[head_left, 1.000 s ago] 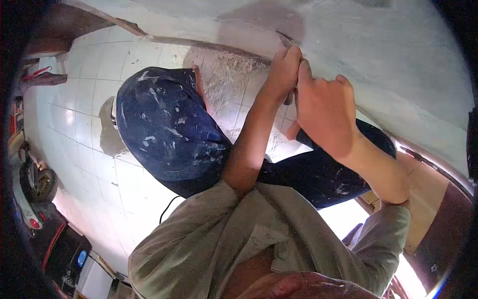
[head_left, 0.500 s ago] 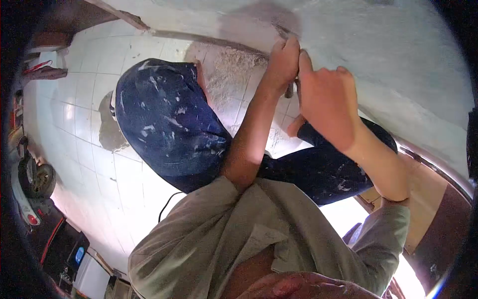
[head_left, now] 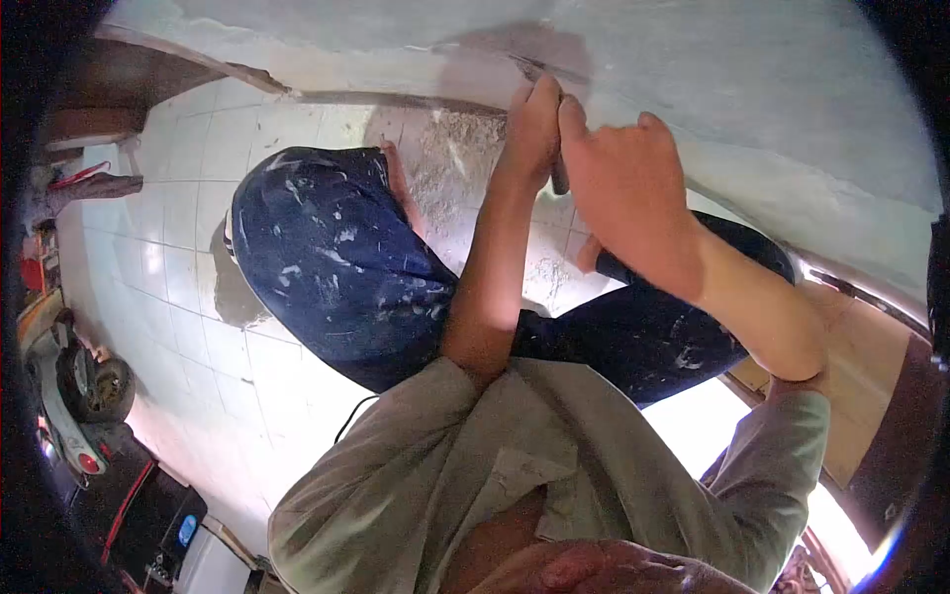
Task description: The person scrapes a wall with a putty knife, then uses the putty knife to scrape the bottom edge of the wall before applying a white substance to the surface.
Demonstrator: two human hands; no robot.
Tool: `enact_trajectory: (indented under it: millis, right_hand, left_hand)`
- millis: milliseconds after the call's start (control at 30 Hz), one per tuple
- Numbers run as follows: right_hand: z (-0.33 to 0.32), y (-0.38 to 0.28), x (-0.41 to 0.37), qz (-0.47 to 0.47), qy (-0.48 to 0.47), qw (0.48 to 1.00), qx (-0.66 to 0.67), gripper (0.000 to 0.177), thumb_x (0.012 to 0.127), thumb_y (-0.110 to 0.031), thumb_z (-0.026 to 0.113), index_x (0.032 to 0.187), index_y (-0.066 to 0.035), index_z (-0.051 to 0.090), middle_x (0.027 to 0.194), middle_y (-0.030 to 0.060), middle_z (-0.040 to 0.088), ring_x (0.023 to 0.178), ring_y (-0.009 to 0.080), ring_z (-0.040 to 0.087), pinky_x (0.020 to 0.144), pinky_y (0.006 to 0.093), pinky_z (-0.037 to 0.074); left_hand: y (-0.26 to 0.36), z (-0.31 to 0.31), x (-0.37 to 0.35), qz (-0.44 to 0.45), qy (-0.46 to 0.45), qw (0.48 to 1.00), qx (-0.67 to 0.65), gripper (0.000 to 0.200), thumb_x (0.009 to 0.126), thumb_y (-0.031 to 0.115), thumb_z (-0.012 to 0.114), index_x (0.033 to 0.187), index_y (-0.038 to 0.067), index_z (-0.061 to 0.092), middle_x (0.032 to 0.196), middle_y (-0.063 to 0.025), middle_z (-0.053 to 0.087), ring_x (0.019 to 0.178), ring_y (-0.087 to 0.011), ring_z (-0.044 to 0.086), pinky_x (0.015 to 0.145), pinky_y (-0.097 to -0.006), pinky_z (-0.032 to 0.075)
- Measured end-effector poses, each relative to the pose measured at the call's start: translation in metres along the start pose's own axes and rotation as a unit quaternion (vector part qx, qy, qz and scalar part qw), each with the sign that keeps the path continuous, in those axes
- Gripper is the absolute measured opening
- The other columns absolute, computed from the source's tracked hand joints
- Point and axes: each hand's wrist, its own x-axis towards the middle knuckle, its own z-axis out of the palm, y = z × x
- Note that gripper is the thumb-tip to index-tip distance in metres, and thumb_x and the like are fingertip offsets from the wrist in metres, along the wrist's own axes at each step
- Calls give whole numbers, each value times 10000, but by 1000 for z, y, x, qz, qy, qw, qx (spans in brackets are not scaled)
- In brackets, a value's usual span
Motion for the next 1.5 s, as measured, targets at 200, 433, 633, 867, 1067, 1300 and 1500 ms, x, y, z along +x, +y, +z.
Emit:
enact_trajectory:
  millis: [200, 433, 633, 867, 1067, 1300, 1500]
  right_hand:
    - [1, 4, 5, -23, 26, 999, -19, 459, 845, -178, 609, 1256, 14, 542, 668, 108, 694, 621, 284, 705, 792, 431, 518]
    - [4, 5, -2, 2, 9, 1000, 8, 507, 844, -187, 601, 1286, 51, 530, 660, 116, 686, 636, 281, 712, 822, 452, 520]
    - [4, 13, 6, -3, 34, 999, 42, 516, 814, -152, 631, 1297, 12, 557, 686, 101, 691, 644, 309, 695, 744, 461, 518]
    - [13, 23, -17, -30, -55, 998, 33, 488, 782, -108, 630, 1245, 33, 570, 715, 138, 695, 677, 312, 700, 649, 428, 515]
    - [-12, 52, -41, 10, -87, 993, 72, 386, 812, -116, 653, 1168, 21, 596, 758, 184, 691, 735, 386, 688, 701, 479, 520]
    - [-30, 77, -52, 40, -145, 982, 115, 289, 855, -185, 679, 1091, -29, 624, 820, 205, 690, 845, 411, 673, 751, 498, 515]
    - [-28, 81, -61, -17, -133, 976, 172, 241, 831, -187, 699, 994, -26, 625, 851, 198, 694, 865, 406, 674, 756, 504, 514]
  left_hand:
    - [8, 2, 1, -178, 59, 960, -206, 324, 976, 295, 435, 812, 41, 550, 747, -107, 594, 713, -218, 597, 656, -392, 490]
    - [9, 8, 7, -85, 43, 978, -184, 272, 945, 234, 467, 778, 30, 534, 744, -97, 584, 662, -206, 567, 634, -382, 479]
    - [-4, 7, 22, -186, 119, 939, -265, 240, 928, 224, 463, 854, 16, 558, 846, -122, 593, 736, -229, 567, 636, -408, 471]
    - [-33, 12, 8, -87, -38, 995, -8, 417, 994, 426, 458, 943, 37, 598, 887, -99, 609, 818, -207, 572, 753, -398, 481]
    - [-17, 21, 8, -159, -38, 985, 54, 465, 1023, 408, 459, 1102, -26, 607, 858, -211, 631, 855, -345, 619, 828, -477, 463]
    - [-44, -3, 29, -153, 116, 970, -147, 465, 991, 492, 549, 1049, 37, 625, 804, -33, 600, 606, -98, 439, 592, -266, 375]
    - [-51, 5, 34, -63, 147, 978, -134, 305, 989, 367, 621, 901, 85, 546, 742, -1, 558, 556, -56, 392, 477, -251, 305]
